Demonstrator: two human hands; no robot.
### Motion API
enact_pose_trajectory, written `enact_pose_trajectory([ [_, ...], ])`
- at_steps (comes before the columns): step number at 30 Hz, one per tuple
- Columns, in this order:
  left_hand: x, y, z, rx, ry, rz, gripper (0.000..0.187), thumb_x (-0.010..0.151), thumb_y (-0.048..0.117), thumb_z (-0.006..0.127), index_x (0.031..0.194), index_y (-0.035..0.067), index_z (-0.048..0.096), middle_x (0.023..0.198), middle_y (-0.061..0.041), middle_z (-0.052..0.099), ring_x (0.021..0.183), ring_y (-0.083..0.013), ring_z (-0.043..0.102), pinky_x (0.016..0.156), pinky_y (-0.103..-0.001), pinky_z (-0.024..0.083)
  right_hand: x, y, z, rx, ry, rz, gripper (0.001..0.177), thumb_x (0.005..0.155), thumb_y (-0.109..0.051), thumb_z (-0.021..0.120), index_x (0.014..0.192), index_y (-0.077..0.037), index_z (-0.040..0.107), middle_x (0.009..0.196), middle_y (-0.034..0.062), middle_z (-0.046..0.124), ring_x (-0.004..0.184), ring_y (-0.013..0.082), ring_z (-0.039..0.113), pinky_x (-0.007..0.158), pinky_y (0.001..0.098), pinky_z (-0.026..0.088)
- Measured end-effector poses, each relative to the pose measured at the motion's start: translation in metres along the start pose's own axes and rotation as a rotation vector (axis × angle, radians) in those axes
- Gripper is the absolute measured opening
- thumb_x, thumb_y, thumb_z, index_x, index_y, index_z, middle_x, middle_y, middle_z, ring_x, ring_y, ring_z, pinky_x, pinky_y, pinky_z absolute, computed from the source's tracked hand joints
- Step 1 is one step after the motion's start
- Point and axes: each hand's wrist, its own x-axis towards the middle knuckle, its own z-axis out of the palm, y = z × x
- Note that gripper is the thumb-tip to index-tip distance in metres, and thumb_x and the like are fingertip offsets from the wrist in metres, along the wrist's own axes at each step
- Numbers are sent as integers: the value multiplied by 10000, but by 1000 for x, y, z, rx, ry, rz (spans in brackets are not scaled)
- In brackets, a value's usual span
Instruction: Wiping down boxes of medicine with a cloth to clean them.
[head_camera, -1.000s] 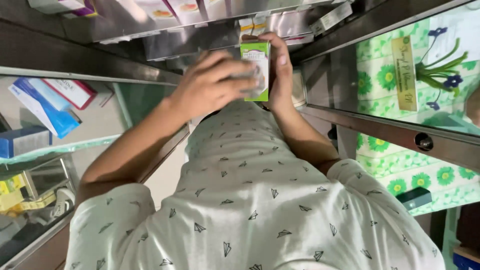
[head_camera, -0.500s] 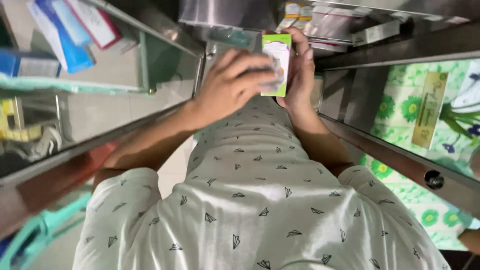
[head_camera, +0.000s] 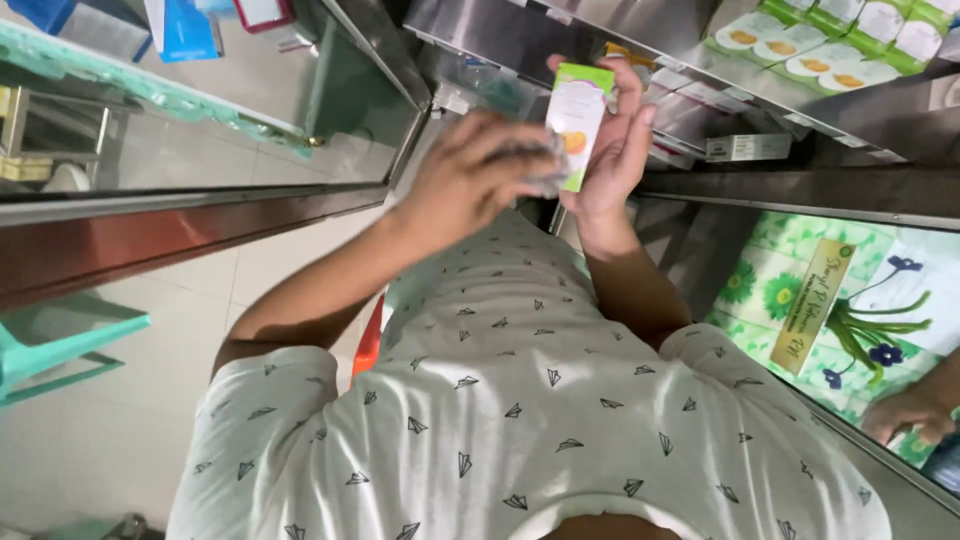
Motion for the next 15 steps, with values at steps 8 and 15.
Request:
enact_pose_trajectory([
  [8,27,29,38,274,172,-128,363,1010,299,815,1324,249,638,1437,52,515,1163,-293,525,903,-423,491,-15,-13,1,290,-33,283,514,1090,-517,428,1372,-99,528,1309,126,620,1296,229,576,1116,308,443],
  [15,19,4,33,131,22,19,546,992,74,816,1419,295,555,1448,41,522,1137,-247,482,918,-371,472,-2,-40,-20,8,-1,134,543,1081,-586,358,1333,-132,519,1286,322,626,1065,343,651,945,431,514],
])
